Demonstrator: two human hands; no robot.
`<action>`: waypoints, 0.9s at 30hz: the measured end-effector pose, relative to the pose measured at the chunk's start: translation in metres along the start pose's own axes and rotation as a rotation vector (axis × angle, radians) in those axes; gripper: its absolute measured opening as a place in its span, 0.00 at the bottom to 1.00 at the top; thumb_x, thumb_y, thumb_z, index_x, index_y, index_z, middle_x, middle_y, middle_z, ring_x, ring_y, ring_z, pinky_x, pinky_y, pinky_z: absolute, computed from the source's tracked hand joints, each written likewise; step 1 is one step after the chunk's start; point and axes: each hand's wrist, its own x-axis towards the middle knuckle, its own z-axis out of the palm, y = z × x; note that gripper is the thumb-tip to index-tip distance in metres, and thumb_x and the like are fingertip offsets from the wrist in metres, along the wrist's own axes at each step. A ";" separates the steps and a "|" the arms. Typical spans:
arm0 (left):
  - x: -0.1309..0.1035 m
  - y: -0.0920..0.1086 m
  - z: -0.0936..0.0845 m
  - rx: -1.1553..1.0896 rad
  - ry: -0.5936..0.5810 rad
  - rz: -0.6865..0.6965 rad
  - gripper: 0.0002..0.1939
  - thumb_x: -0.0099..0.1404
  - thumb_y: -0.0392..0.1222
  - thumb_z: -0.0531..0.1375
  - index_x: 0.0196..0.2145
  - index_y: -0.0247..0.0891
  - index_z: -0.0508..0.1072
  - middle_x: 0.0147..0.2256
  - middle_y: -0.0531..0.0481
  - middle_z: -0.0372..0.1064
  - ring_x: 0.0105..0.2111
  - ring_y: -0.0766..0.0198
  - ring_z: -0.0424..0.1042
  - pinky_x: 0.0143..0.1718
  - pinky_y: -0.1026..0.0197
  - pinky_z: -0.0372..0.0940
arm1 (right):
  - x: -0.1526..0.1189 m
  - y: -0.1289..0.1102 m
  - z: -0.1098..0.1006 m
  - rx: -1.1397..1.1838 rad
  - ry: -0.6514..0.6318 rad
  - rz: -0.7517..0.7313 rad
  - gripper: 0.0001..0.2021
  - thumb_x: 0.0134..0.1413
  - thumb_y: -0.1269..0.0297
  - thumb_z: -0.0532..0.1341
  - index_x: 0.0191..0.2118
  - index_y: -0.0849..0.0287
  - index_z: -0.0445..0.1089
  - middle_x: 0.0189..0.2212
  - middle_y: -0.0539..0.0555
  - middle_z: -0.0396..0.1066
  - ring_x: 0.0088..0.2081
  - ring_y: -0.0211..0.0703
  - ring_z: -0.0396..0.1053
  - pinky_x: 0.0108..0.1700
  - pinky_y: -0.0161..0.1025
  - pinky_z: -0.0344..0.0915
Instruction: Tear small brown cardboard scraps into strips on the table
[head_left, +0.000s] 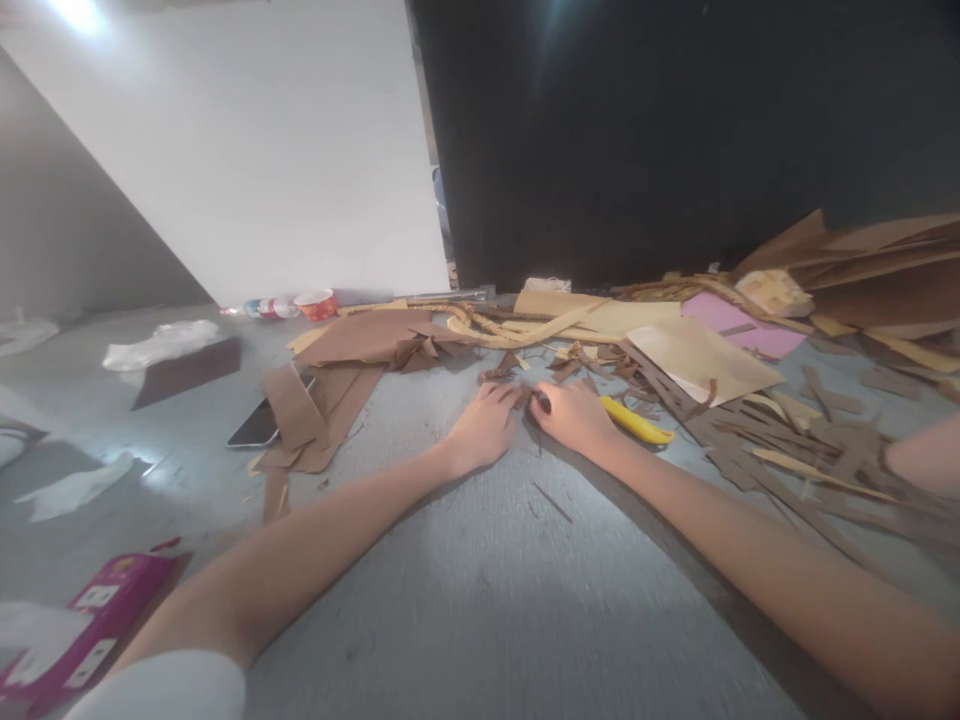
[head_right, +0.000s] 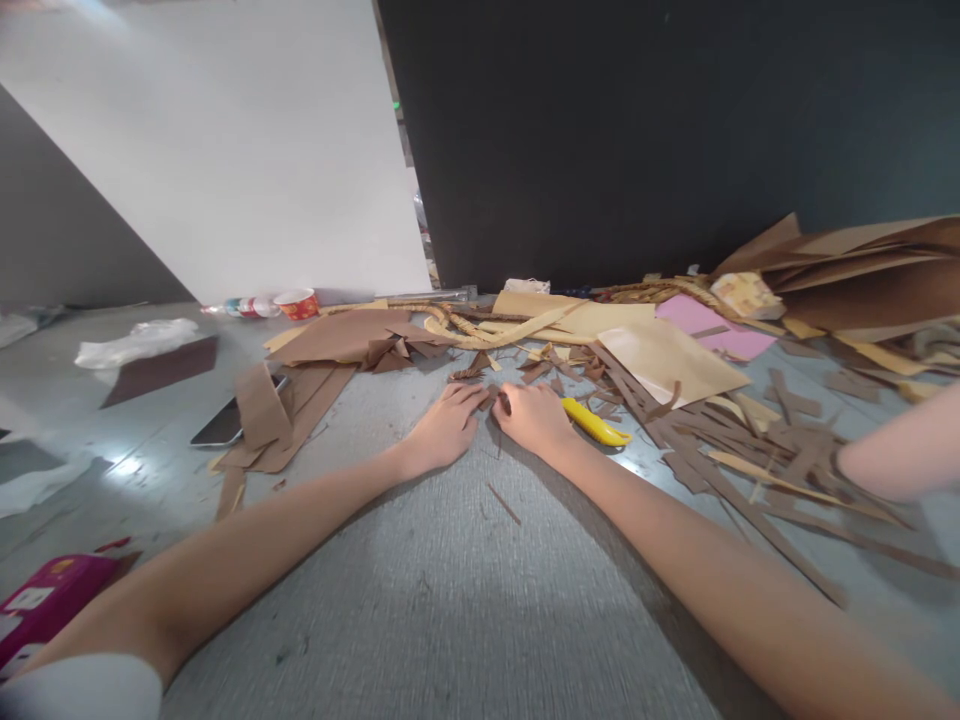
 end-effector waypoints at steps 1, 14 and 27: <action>0.000 0.000 0.000 0.000 -0.005 0.002 0.26 0.73 0.32 0.52 0.66 0.30 0.71 0.67 0.34 0.68 0.69 0.46 0.62 0.74 0.40 0.60 | 0.000 0.000 0.001 0.004 0.006 0.002 0.17 0.76 0.55 0.56 0.51 0.57 0.80 0.40 0.61 0.84 0.44 0.56 0.80 0.50 0.45 0.64; 0.000 0.001 -0.002 0.008 0.006 -0.001 0.25 0.74 0.32 0.52 0.65 0.32 0.72 0.67 0.35 0.69 0.69 0.46 0.64 0.73 0.40 0.61 | 0.000 0.000 0.003 0.024 0.010 0.014 0.27 0.71 0.39 0.62 0.57 0.57 0.79 0.42 0.63 0.84 0.47 0.60 0.81 0.51 0.46 0.66; 0.000 0.001 -0.001 -0.007 0.006 0.004 0.27 0.73 0.31 0.53 0.67 0.30 0.70 0.68 0.36 0.69 0.68 0.47 0.64 0.74 0.43 0.60 | 0.000 0.004 0.003 0.069 0.024 -0.052 0.16 0.76 0.52 0.60 0.54 0.55 0.80 0.43 0.59 0.85 0.47 0.55 0.80 0.50 0.44 0.64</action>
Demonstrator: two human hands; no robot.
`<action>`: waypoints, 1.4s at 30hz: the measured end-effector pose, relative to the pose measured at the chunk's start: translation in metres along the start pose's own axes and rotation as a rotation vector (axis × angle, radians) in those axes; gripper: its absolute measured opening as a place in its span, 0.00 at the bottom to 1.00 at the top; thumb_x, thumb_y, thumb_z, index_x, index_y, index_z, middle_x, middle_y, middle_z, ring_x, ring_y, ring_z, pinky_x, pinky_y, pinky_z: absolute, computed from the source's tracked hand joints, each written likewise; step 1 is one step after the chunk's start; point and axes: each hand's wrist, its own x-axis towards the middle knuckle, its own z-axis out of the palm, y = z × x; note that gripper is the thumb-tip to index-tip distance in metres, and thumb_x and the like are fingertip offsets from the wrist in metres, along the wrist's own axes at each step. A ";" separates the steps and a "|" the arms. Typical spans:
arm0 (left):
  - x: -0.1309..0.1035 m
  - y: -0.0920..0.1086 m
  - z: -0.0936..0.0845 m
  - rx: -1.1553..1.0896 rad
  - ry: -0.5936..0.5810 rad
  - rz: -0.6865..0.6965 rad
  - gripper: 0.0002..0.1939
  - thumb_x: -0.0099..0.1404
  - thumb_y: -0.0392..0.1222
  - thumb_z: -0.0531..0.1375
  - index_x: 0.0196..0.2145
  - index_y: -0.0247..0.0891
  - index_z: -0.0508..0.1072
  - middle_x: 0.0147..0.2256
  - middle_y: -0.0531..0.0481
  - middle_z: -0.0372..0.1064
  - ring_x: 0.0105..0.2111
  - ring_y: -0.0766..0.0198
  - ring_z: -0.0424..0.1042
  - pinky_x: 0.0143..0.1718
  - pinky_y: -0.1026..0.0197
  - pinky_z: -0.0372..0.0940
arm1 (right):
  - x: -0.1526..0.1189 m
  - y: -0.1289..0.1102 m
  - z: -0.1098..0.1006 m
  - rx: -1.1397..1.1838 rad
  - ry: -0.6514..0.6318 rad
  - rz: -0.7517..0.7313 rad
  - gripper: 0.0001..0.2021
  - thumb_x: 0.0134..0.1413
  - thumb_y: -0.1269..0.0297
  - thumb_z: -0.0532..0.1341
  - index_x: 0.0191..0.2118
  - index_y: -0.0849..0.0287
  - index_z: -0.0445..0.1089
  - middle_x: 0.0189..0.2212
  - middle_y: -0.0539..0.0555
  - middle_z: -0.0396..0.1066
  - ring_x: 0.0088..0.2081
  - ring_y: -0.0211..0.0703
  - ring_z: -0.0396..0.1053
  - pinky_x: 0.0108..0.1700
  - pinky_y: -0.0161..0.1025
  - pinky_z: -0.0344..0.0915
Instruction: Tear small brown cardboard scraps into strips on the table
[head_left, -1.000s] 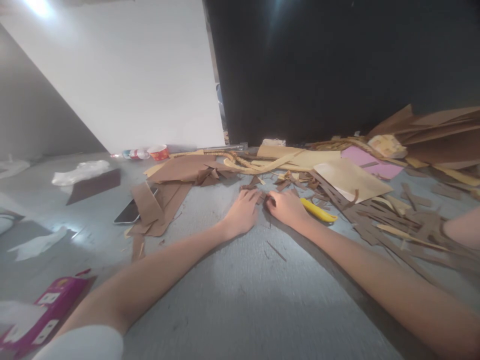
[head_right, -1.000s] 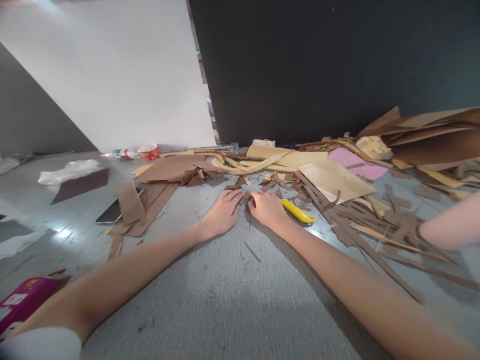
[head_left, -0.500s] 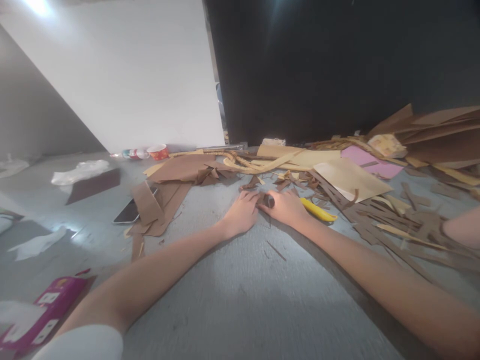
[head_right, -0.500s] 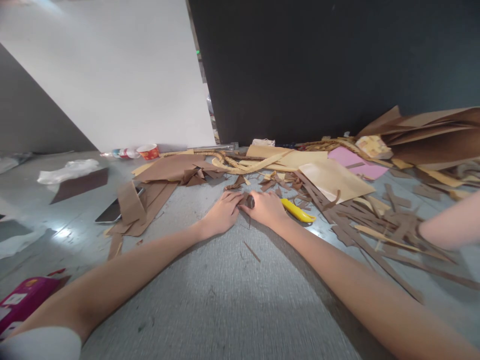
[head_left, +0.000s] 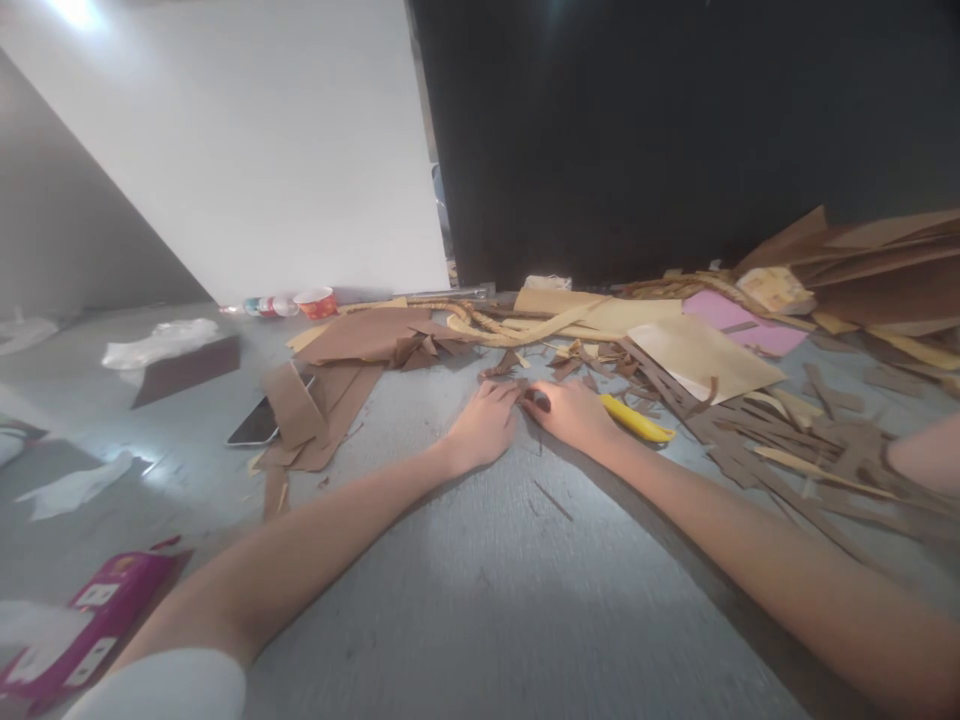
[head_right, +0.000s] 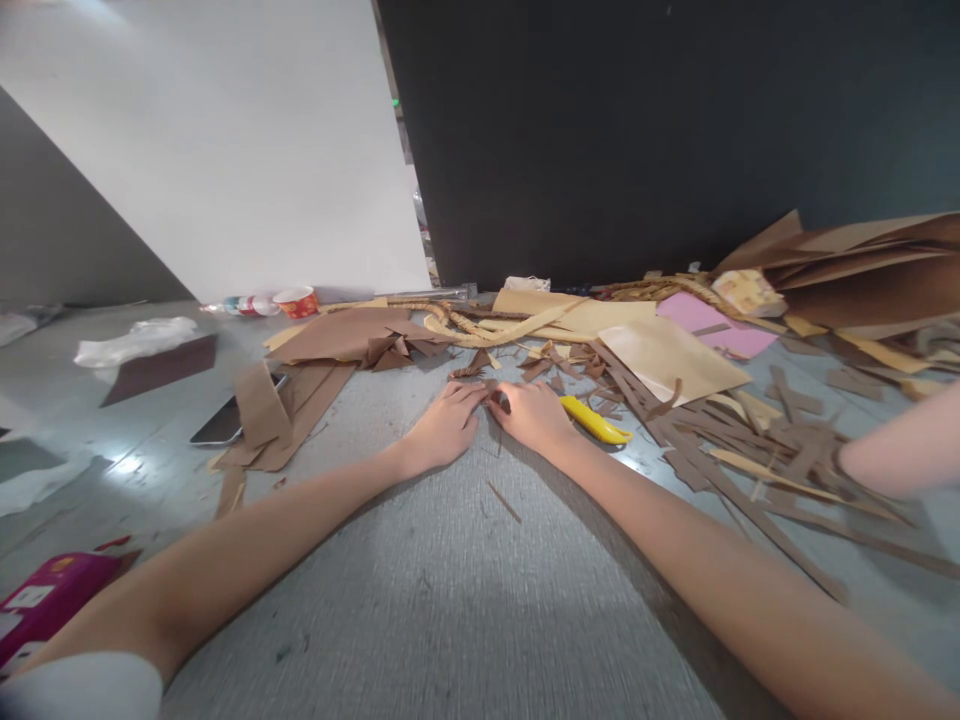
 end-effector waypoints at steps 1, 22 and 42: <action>0.000 0.000 0.000 -0.001 0.001 -0.002 0.27 0.73 0.31 0.53 0.68 0.30 0.70 0.68 0.36 0.69 0.68 0.47 0.64 0.74 0.43 0.60 | 0.000 0.000 0.001 0.001 0.000 -0.006 0.16 0.76 0.52 0.60 0.54 0.55 0.81 0.44 0.59 0.85 0.48 0.55 0.80 0.51 0.44 0.64; 0.000 0.000 0.001 -0.025 0.009 -0.015 0.28 0.71 0.30 0.53 0.67 0.32 0.69 0.66 0.38 0.70 0.66 0.46 0.65 0.73 0.42 0.61 | 0.004 0.002 0.000 -0.026 -0.029 -0.077 0.21 0.81 0.58 0.53 0.41 0.58 0.80 0.41 0.60 0.84 0.41 0.49 0.78 0.44 0.41 0.60; 0.001 -0.002 0.004 -0.001 0.023 0.002 0.27 0.72 0.31 0.53 0.66 0.33 0.71 0.66 0.38 0.70 0.66 0.46 0.65 0.73 0.40 0.60 | 0.003 0.002 0.002 -0.052 -0.043 -0.041 0.18 0.80 0.57 0.53 0.47 0.56 0.81 0.41 0.60 0.84 0.41 0.52 0.79 0.43 0.41 0.60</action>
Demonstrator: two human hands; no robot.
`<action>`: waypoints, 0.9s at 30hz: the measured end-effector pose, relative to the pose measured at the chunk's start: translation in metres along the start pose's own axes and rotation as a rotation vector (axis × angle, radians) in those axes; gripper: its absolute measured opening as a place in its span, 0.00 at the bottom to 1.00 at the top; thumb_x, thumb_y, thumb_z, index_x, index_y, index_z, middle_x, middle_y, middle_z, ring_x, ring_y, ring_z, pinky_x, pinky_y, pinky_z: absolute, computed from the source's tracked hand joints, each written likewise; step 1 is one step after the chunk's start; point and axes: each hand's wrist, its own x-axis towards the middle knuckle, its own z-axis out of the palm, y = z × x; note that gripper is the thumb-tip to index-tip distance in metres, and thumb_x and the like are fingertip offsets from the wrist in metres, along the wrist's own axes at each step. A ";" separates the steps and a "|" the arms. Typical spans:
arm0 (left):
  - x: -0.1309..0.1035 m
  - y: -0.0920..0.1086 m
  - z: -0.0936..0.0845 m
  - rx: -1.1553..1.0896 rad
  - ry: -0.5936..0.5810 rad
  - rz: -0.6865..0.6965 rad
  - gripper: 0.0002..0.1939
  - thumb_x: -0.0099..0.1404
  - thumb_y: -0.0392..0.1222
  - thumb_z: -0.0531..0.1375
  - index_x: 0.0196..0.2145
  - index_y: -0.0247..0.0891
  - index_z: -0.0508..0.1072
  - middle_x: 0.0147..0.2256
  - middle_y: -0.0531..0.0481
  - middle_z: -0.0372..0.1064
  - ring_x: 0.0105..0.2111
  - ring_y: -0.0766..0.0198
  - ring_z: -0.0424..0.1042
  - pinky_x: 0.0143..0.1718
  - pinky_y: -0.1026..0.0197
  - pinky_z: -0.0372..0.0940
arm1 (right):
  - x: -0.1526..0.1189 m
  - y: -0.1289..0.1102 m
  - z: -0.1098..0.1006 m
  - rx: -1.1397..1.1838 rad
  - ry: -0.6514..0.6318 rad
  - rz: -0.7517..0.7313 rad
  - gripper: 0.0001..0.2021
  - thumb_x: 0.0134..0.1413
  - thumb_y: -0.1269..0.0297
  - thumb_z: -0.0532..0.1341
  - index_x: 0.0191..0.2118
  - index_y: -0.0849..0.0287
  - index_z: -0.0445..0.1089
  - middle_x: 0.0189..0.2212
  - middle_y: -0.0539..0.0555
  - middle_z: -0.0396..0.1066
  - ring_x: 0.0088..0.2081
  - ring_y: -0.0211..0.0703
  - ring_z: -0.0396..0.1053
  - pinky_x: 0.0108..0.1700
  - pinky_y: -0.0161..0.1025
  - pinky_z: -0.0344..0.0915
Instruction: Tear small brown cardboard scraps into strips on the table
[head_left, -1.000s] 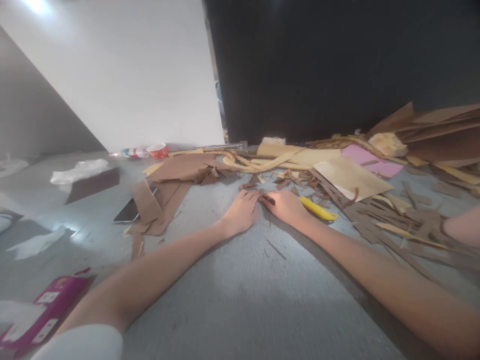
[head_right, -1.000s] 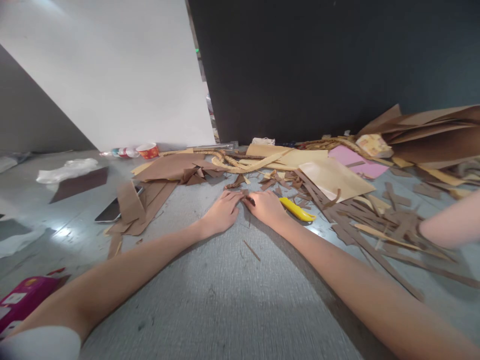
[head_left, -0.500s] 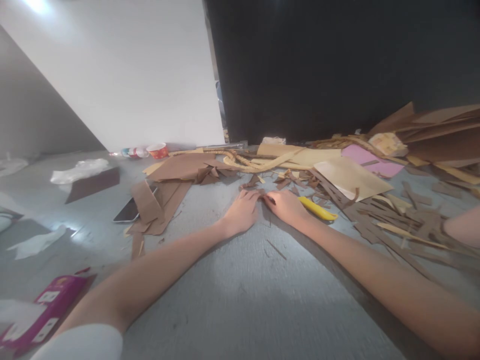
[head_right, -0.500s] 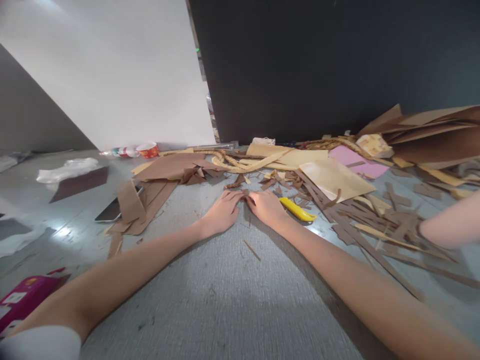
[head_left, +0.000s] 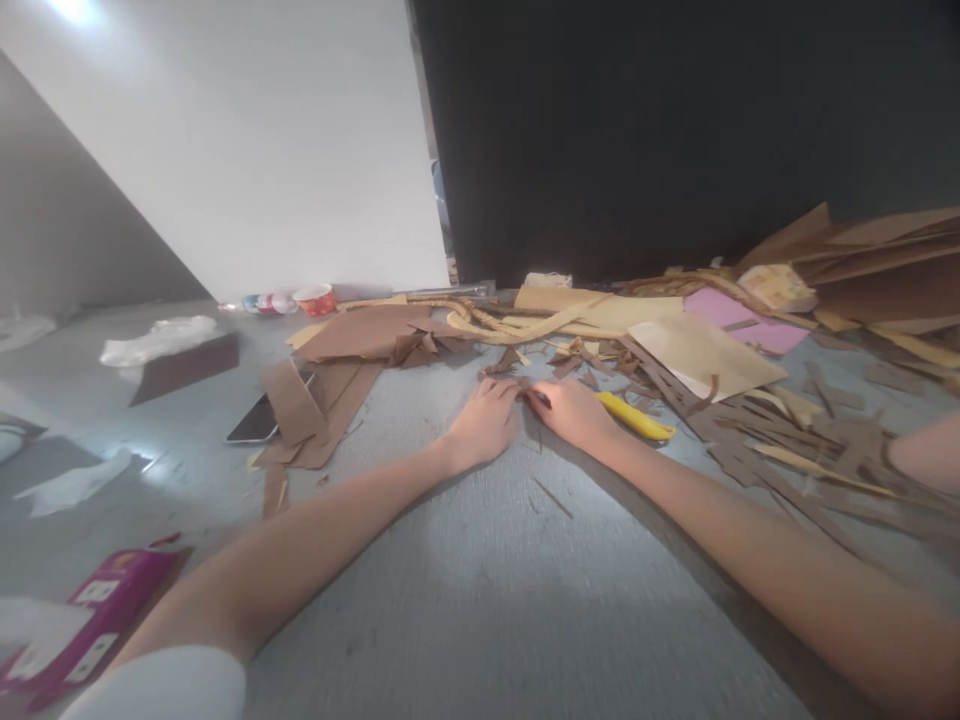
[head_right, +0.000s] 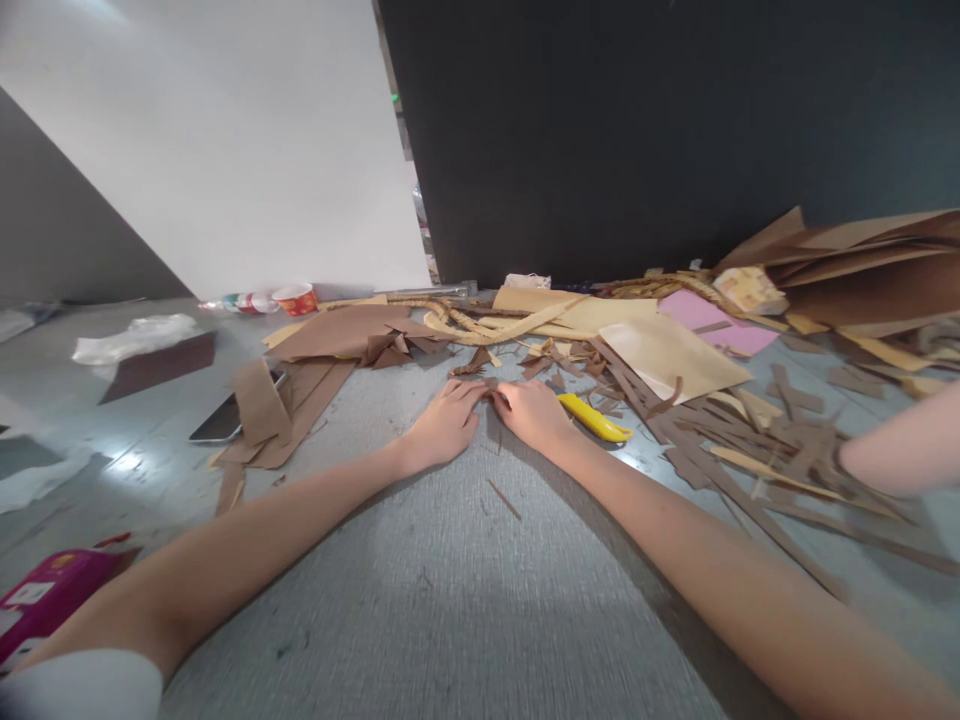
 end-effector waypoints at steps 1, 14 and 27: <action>0.000 0.000 0.000 0.000 -0.002 -0.001 0.27 0.72 0.31 0.53 0.66 0.33 0.71 0.66 0.38 0.70 0.66 0.46 0.65 0.73 0.40 0.60 | 0.000 0.000 0.000 -0.002 0.003 0.001 0.18 0.80 0.57 0.53 0.47 0.56 0.81 0.41 0.60 0.84 0.41 0.52 0.79 0.43 0.41 0.59; -0.001 0.003 -0.003 -0.002 -0.010 -0.008 0.26 0.72 0.32 0.53 0.65 0.32 0.71 0.66 0.36 0.70 0.66 0.46 0.65 0.73 0.40 0.61 | -0.001 -0.002 -0.002 0.002 0.003 0.010 0.16 0.79 0.59 0.54 0.45 0.56 0.80 0.39 0.59 0.84 0.40 0.51 0.78 0.41 0.41 0.57; -0.001 0.000 -0.002 0.000 -0.014 -0.003 0.26 0.73 0.32 0.52 0.66 0.33 0.71 0.66 0.37 0.70 0.66 0.46 0.65 0.73 0.41 0.61 | -0.001 -0.001 0.001 0.016 0.023 0.007 0.16 0.79 0.59 0.54 0.44 0.56 0.79 0.38 0.59 0.83 0.39 0.50 0.78 0.40 0.40 0.57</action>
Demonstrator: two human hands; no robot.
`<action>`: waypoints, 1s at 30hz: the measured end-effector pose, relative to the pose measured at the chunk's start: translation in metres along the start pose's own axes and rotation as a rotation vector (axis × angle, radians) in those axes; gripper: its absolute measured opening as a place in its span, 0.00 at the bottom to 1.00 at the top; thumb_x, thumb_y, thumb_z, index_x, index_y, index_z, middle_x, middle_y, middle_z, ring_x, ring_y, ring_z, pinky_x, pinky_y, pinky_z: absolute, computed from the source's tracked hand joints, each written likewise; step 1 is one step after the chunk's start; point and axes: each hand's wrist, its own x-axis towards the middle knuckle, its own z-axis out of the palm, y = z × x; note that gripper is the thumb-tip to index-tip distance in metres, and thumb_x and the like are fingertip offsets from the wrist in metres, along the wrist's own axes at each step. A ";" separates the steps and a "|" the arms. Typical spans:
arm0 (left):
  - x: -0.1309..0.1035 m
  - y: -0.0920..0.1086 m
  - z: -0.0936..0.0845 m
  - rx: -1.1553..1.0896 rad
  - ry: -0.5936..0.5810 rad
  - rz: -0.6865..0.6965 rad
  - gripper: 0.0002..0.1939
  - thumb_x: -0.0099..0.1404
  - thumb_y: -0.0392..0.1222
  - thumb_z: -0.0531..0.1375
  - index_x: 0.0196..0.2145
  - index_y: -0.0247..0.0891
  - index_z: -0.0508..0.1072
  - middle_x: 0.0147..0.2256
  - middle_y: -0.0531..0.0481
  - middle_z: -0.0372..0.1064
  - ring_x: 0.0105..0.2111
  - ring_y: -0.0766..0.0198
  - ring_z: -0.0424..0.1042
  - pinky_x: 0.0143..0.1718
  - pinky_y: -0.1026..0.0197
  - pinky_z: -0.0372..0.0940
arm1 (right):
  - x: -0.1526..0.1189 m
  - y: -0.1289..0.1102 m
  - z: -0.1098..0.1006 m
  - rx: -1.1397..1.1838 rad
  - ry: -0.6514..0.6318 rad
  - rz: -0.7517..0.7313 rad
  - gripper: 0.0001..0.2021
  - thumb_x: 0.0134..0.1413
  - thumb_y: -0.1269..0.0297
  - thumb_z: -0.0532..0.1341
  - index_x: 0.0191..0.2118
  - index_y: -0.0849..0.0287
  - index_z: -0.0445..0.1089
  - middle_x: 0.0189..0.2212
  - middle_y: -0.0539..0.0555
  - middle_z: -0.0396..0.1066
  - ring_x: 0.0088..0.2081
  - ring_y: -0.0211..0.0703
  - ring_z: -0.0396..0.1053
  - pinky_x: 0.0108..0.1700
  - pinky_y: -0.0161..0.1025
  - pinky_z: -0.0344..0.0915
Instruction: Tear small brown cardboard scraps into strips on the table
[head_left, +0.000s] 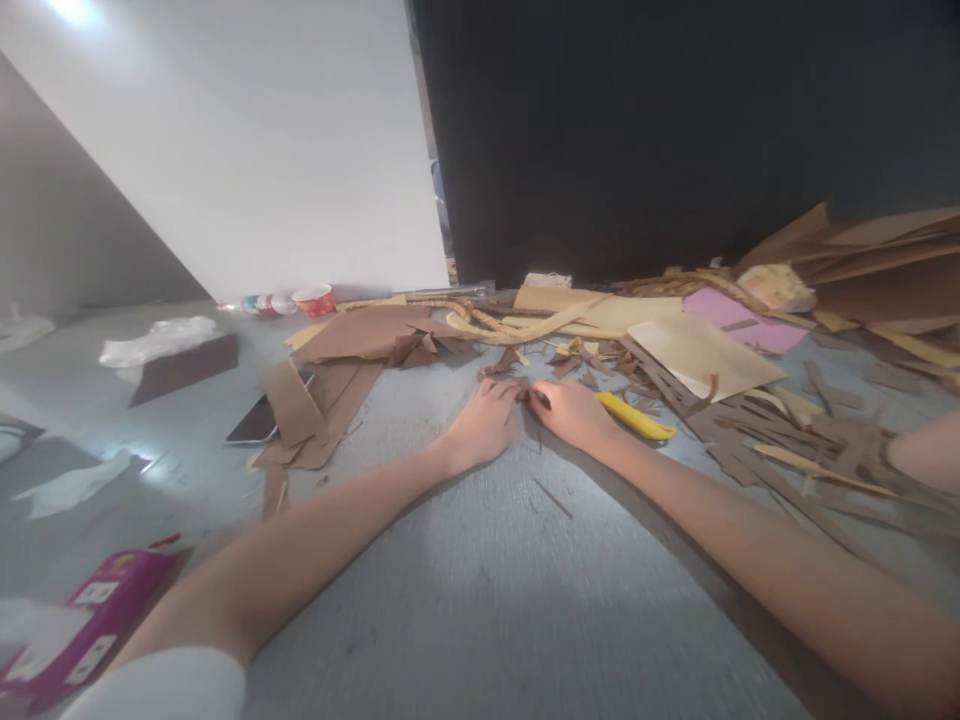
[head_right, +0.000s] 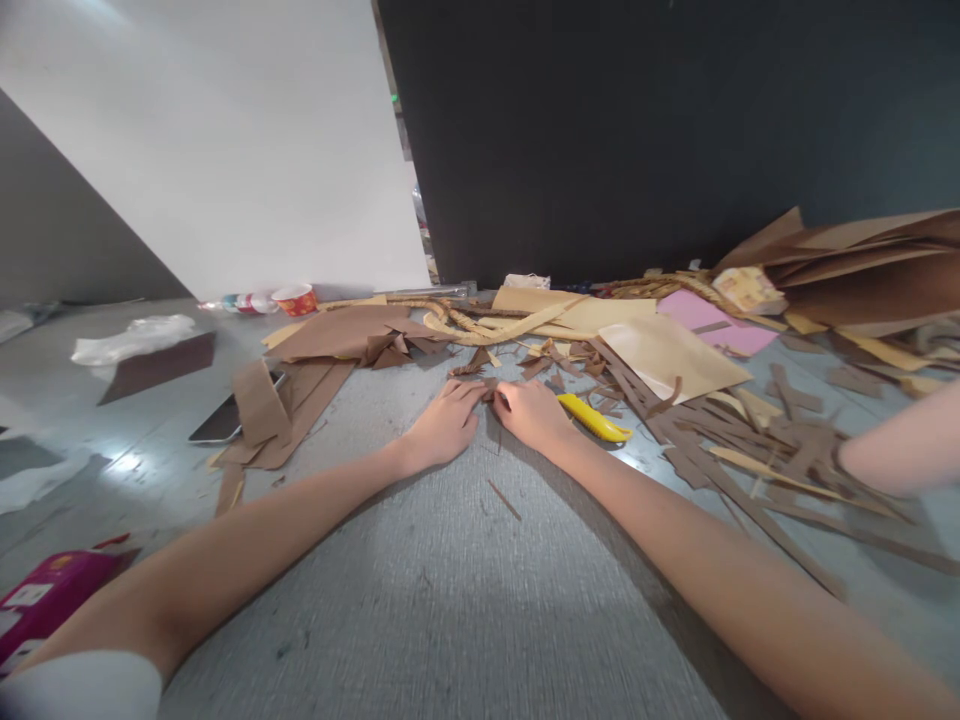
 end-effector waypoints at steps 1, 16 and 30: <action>0.000 0.000 0.000 0.002 0.001 0.001 0.26 0.73 0.32 0.52 0.66 0.32 0.71 0.66 0.37 0.70 0.66 0.46 0.64 0.73 0.41 0.61 | 0.000 0.000 0.000 0.002 0.002 -0.002 0.16 0.79 0.59 0.54 0.44 0.56 0.79 0.38 0.59 0.83 0.39 0.50 0.78 0.40 0.40 0.57; 0.001 0.001 -0.001 0.001 0.001 0.003 0.26 0.72 0.31 0.53 0.65 0.34 0.72 0.66 0.38 0.70 0.66 0.46 0.65 0.74 0.41 0.60 | -0.001 0.000 -0.001 0.008 -0.003 0.009 0.17 0.78 0.60 0.54 0.44 0.56 0.79 0.38 0.59 0.83 0.39 0.51 0.77 0.40 0.40 0.57; 0.000 0.002 -0.003 0.010 -0.011 0.007 0.26 0.72 0.32 0.53 0.65 0.33 0.71 0.66 0.37 0.70 0.66 0.46 0.65 0.73 0.40 0.60 | 0.000 0.000 -0.002 -0.001 0.000 0.002 0.15 0.78 0.60 0.55 0.44 0.56 0.79 0.37 0.58 0.83 0.38 0.51 0.77 0.39 0.41 0.56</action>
